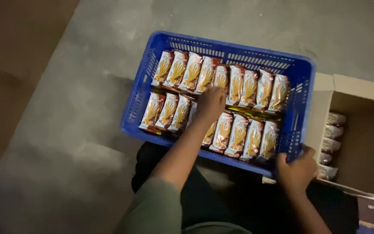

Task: The person transfers individually wrapped snack bars from a blue plastic basket into a cardboard box. They pick up the bars one by one and place them neatly in rows inside the box.

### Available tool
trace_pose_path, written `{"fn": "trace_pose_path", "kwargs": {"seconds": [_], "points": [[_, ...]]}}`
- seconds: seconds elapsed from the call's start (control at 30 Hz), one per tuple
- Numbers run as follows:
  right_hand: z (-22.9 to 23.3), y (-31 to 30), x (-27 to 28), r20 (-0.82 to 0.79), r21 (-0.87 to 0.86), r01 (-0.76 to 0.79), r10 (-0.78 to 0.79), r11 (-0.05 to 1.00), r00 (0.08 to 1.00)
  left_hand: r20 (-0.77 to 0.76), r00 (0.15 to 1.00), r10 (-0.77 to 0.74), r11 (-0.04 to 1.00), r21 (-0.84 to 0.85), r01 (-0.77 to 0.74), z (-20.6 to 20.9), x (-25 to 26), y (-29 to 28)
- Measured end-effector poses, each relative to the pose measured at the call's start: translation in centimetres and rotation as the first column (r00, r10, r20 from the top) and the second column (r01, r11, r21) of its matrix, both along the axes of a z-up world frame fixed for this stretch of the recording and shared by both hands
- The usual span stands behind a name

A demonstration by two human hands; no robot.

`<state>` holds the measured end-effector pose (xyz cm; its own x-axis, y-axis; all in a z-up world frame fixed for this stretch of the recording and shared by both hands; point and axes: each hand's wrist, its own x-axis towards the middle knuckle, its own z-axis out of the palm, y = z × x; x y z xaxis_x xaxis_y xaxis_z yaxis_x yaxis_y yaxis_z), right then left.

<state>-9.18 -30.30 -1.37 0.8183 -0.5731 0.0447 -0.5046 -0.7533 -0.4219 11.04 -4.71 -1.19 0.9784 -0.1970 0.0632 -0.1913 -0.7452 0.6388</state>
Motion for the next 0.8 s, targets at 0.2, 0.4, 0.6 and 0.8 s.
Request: {"fn": "trace_pose_path", "kwargs": {"seconds": [0.2, 0.4, 0.6, 0.8], "points": [[-0.2, 0.5, 0.1, -0.009, -0.069, 0.012, -0.013, 0.998, 1.000, -0.256, 0.924, -0.286, 0.958, -0.093, 0.271, 3.0, -10.1, -1.1], [-2.2, -1.1, -2.1, 0.245, 0.139, -0.099, 0.063, 0.985, 0.967, -0.271, 0.914, -0.303, 0.933, 0.111, 0.342, 2.6, -15.2, -1.9], [-2.9, -9.5, -5.1, 0.004, 0.102, -0.057, 0.057, 0.993, 0.998, -0.320, 0.916, -0.241, 0.917, 0.233, 0.322, 3.9, -14.3, -2.7], [-4.7, -13.6, -8.2, -0.383, -0.268, -0.223, 0.109, 0.937, 0.917, -0.376, 0.910, -0.177, 0.916, 0.276, 0.293, 5.3, -14.8, -3.3]]}}
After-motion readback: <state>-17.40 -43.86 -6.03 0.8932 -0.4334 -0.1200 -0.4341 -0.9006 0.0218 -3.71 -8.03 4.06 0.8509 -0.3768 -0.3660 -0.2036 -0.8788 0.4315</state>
